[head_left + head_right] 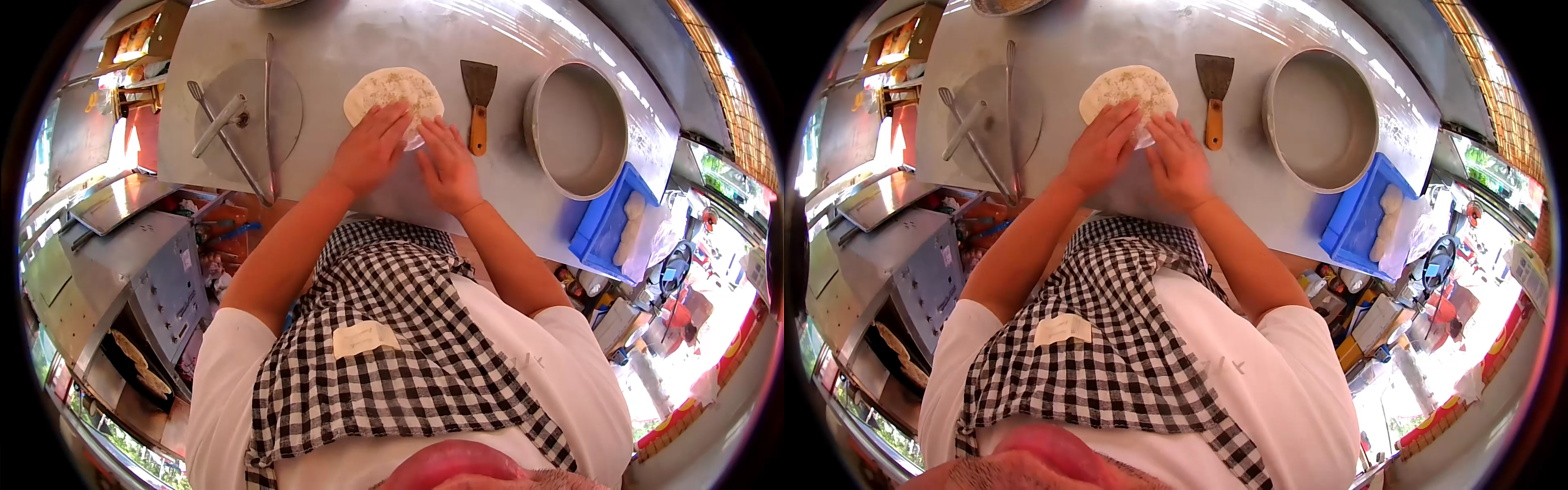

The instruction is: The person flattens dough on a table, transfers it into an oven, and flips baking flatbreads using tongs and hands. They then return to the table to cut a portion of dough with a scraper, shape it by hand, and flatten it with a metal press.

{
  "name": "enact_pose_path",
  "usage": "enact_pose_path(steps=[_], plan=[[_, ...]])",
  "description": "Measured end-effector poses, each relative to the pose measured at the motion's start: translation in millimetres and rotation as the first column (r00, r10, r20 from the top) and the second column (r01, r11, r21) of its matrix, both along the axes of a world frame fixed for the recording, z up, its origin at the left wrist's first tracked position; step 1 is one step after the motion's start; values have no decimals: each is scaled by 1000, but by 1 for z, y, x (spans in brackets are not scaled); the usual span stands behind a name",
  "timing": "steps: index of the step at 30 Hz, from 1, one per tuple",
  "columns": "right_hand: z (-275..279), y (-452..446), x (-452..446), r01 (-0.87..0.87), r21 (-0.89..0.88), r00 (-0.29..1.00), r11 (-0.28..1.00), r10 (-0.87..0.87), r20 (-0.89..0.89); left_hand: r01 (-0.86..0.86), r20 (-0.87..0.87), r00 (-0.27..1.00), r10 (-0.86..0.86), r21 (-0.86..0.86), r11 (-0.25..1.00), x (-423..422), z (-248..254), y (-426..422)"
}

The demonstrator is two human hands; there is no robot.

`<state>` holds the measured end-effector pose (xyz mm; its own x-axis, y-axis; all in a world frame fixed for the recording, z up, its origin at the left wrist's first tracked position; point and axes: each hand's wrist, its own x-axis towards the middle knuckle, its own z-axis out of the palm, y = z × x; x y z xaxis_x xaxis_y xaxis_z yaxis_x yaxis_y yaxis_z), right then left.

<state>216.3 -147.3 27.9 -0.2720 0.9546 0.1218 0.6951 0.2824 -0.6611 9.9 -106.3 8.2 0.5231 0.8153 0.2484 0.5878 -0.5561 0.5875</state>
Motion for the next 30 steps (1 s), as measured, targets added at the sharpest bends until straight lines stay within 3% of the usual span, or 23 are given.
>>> enact_pose_path(steps=[4, 7, 10, 13, 16, 21, 25, 30], plan=[[12, 9, 27, 213, 51, 972, 976, -206, -115, 142, -157, 980, -124, 110, 984, 49, 1, 27], [20, 11, 38, 312, 21, 929, 950, -301, -216, 216, -330, 923, -197, 19, 976, 49, -6, 34], [24, 9, 44, 358, 41, 904, 933, -336, -264, 100, -327, 943, -67, 87, 991, 43, -7, 46], [24, -5, 46, 411, -63, 863, 909, -411, -294, 84, -462, 885, -56, 40, 996, 43, -7, 56], [26, -2, 46, 411, -160, 842, 897, -441, -309, -30, -414, 909, 45, 43, 999, 43, -18, 64], [9, -11, 50, 352, -96, 869, 931, -363, -336, 8, -509, 861, -5, 5, 1000, 29, -4, 59], [22, -16, 48, 400, -242, 808, 884, -465, -363, -46, -398, 916, 52, 26, 999, 3, -8, 35], [15, -8, 53, 398, -326, 814, 857, -494, -306, -38, -471, 882, 15, -41, 998, -20, -10, 0]])
